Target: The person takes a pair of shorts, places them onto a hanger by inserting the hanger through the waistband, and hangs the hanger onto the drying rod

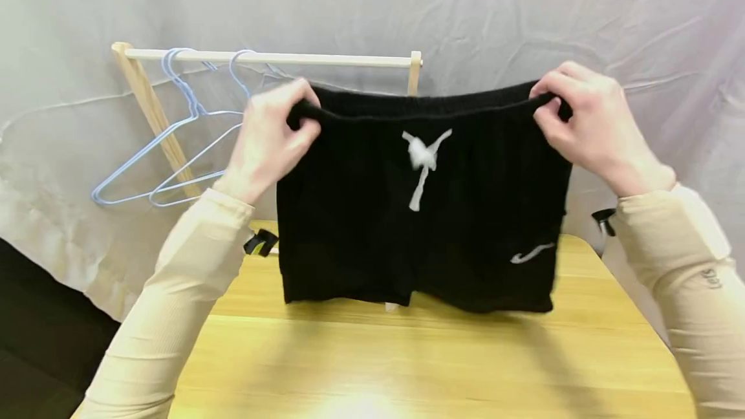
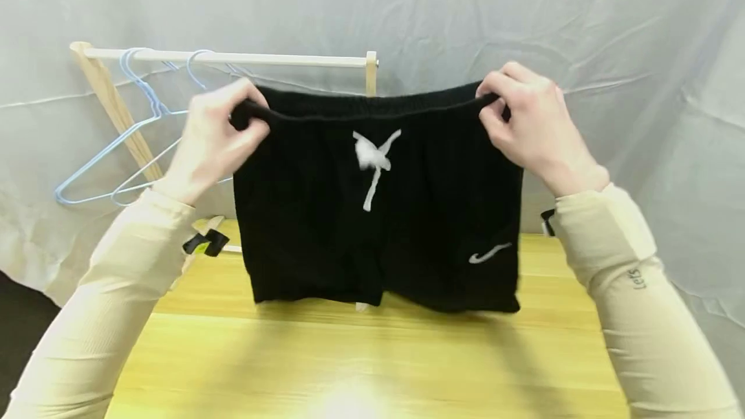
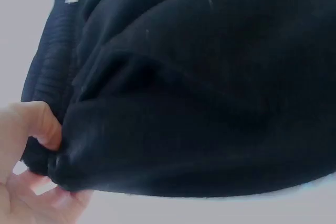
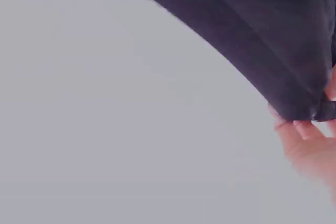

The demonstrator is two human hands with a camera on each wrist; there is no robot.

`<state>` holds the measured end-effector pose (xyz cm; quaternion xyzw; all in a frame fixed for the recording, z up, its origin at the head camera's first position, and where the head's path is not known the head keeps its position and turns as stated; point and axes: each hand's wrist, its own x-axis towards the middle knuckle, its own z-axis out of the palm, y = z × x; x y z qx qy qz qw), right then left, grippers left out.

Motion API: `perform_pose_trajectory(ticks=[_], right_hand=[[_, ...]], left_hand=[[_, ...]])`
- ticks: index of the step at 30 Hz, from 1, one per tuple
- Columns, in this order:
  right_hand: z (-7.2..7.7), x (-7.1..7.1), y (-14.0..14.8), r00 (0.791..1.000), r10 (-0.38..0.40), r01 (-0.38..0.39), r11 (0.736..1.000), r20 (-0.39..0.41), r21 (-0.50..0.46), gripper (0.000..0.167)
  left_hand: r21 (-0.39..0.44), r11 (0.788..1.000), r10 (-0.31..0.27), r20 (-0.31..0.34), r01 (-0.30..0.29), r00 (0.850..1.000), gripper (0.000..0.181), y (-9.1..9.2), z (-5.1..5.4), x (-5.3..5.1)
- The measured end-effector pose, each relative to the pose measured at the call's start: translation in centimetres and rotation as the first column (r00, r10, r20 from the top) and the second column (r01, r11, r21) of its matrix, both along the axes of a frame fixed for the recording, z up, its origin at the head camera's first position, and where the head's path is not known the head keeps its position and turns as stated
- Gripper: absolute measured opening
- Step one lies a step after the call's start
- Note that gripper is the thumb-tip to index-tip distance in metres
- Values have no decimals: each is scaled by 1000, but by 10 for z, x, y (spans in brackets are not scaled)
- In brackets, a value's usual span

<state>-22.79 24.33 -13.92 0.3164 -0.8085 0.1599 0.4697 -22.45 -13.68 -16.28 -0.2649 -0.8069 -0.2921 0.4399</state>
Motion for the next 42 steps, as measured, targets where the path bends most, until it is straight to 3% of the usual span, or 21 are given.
perform_pose_trajectory(ticks=[3, 8, 12, 16, 22, 25, 28, 32, 36, 42], right_hand=[[-20, -8, 5, 998, -10, 8, 1000, 65, 24, 24], [-41, -15, 11, 992, -15, 2, 995, 125, 105, 22], [-58, -19, 12, 986, -1, -33, 979, 167, 201, 21], [-75, -20, 10, 982, 16, -63, 968, 190, 244, 20], [-90, -19, 10, 970, -13, -34, 982, 243, 185, 26], [-94, -16, 11, 946, -37, 1, 994, 321, 114, 26], [-98, -13, 12, 917, -59, 35, 997, 394, 69, 26], [-106, -12, 14, 893, -67, 57, 998, 444, 37, 28], [-115, -11, 19, 893, -54, 61, 998, 446, 0, 31], [-127, -7, 22, 919, -8, 35, 997, 394, -61, 33]], left_hand=[[-32, 999, 0, 68, 3, 998, 15, -2, -18, -11], [-79, 997, 7, 158, 6, 987, 10, -7, -35, -19], [-124, 992, 34, 285, 2, 958, 6, -13, -51, -20], [-149, 989, 65, 365, -11, 929, 10, -18, -66, -20], [-179, 983, 100, 393, -31, 914, 14, -20, -77, -19], [-198, 979, 122, 411, -43, 904, 12, -21, -80, -18], [-227, 972, 150, 444, -51, 883, 11, -24, -84, -16], [-285, 957, 186, 472, -50, 862, 10, -28, -91, -14], [-340, 939, 220, 485, -50, 846, 14, -33, -97, -11], [-408, 911, 272, 478, -63, 835, 24, -39, -107, -8]])
